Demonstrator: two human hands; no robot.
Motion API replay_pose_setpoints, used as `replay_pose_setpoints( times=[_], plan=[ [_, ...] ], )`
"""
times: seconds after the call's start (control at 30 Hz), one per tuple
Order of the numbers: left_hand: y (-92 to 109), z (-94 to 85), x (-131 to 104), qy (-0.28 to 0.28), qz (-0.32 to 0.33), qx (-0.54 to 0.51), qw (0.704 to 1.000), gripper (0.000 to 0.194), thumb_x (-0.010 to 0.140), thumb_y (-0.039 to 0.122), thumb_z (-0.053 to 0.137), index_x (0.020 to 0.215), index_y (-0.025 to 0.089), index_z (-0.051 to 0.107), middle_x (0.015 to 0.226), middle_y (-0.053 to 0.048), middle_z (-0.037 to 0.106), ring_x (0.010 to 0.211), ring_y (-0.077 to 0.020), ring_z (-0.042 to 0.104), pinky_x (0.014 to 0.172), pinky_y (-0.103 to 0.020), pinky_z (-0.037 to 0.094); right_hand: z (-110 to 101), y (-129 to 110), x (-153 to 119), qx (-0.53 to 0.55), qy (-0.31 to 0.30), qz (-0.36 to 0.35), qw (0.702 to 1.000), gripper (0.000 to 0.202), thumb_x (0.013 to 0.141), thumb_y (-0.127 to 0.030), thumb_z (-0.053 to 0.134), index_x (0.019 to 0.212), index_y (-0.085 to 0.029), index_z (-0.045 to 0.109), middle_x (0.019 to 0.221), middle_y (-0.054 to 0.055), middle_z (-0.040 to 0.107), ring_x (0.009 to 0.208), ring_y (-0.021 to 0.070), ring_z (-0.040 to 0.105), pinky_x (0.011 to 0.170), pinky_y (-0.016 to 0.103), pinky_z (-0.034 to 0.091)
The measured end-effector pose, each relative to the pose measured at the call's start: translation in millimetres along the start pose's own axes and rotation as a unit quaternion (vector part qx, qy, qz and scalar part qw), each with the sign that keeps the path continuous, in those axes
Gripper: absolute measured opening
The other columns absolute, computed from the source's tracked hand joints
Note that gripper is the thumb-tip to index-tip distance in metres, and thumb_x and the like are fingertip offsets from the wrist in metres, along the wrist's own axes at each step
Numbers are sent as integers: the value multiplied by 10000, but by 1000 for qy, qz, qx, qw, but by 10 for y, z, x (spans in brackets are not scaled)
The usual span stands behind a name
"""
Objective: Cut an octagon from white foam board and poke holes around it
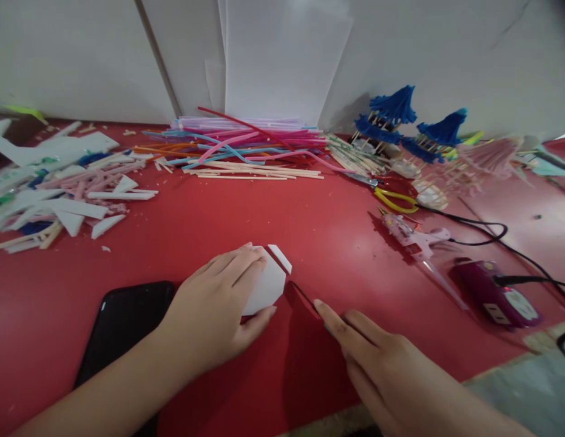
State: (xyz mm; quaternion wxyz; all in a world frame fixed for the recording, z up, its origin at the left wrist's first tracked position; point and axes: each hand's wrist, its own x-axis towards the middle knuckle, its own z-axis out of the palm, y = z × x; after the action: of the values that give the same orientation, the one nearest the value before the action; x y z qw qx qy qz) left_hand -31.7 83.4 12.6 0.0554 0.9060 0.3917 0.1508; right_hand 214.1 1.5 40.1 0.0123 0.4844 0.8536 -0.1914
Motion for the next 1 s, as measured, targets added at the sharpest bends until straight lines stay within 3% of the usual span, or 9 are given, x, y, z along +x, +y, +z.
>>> replay_pose_setpoints(
  times=[0.07, 0.17, 0.3, 0.4, 0.47, 0.6, 0.7, 0.9, 1.0],
  plan=[
    [-16, -45, 18, -19, -8, -19, 1000, 536, 819, 434, 620, 1228, 94, 547, 1273, -201, 610, 1180, -354, 571, 966, -505, 488, -10, 39, -86, 42, 28, 31, 998, 590, 843, -49, 390, 1416, -161, 475, 1162, 139, 679, 923, 226, 692, 728, 338, 612],
    [-68, -151, 118, -58, -17, -55, 997, 549, 822, 530, 615, 1204, 140, 553, 1199, -164, 640, 1079, -335, 607, 895, -493, 498, -100, 151, -139, 120, 95, 31, 988, 539, 902, -104, 392, 1428, -209, 446, 1115, 110, 687, 899, 197, 693, 748, 303, 598],
    [-218, -269, 480, -52, -19, -40, 998, 301, 940, 314, 446, 1169, 179, 588, 1151, -105, 659, 1059, -288, 601, 909, -462, 447, -291, 382, 85, 254, 207, 55, 943, 482, 881, -177, 533, 1357, -249, 523, 973, 54, 691, 850, 195, 680, 716, 311, 581],
    [-353, -275, 845, -135, 38, -52, 989, 290, 896, 233, 502, 1153, 190, 628, 1141, -90, 641, 1101, -271, 557, 939, -416, 413, -414, 533, 502, 483, 221, 127, 837, 574, 796, -211, 586, 1363, -267, 513, 719, -26, 630, 497, 137, 594, 418, 253, 503],
    [-419, -244, 1041, -186, 67, -70, 978, 250, 824, 265, 615, 1062, 234, 683, 1081, -58, 643, 1036, -246, 580, 868, -355, 443, -457, 600, 811, 591, 246, 145, 754, 638, 710, -192, 607, 1341, -245, 523, 730, -32, 641, 463, 128, 581, 385, 250, 493],
    [-461, -166, 1175, -225, 87, -87, 967, 95, 781, 241, 634, 824, 242, 719, 973, -31, 626, 905, -188, 600, 785, -285, 453, -392, 694, 1213, 669, 286, 132, 673, 652, 636, -176, 598, 1284, -224, 543, 657, -58, 612, 429, 123, 565, 351, 238, 468],
    [-431, -141, 1096, -211, 74, -84, 971, 96, 798, 219, 593, 803, 216, 690, 943, -40, 633, 915, -197, 590, 785, -297, 448, -272, 752, 1274, 683, 292, 139, 655, 643, 629, -177, 601, 1268, -218, 543, 636, -72, 598, 414, 119, 555, 347, 239, 462],
    [-421, -139, 923, -175, 34, -73, 981, 139, 842, 185, 505, 880, 201, 638, 864, -35, 669, 783, -178, 607, 655, -275, 442, -193, 796, 1251, 691, 279, 143, 651, 633, 629, -181, 616, 1259, -201, 547, 670, -56, 612, 422, 118, 561, 343, 239, 459],
    [-521, -197, 863, -158, 21, -64, 985, 209, 899, 248, 462, 992, 219, 647, 953, -44, 683, 873, -193, 624, 745, -300, 463, -200, 805, 1266, 693, 277, 140, 650, 608, 629, -175, 608, 1234, -202, 560, 658, -59, 605, 420, 121, 557, 335, 242, 457]
  ],
)
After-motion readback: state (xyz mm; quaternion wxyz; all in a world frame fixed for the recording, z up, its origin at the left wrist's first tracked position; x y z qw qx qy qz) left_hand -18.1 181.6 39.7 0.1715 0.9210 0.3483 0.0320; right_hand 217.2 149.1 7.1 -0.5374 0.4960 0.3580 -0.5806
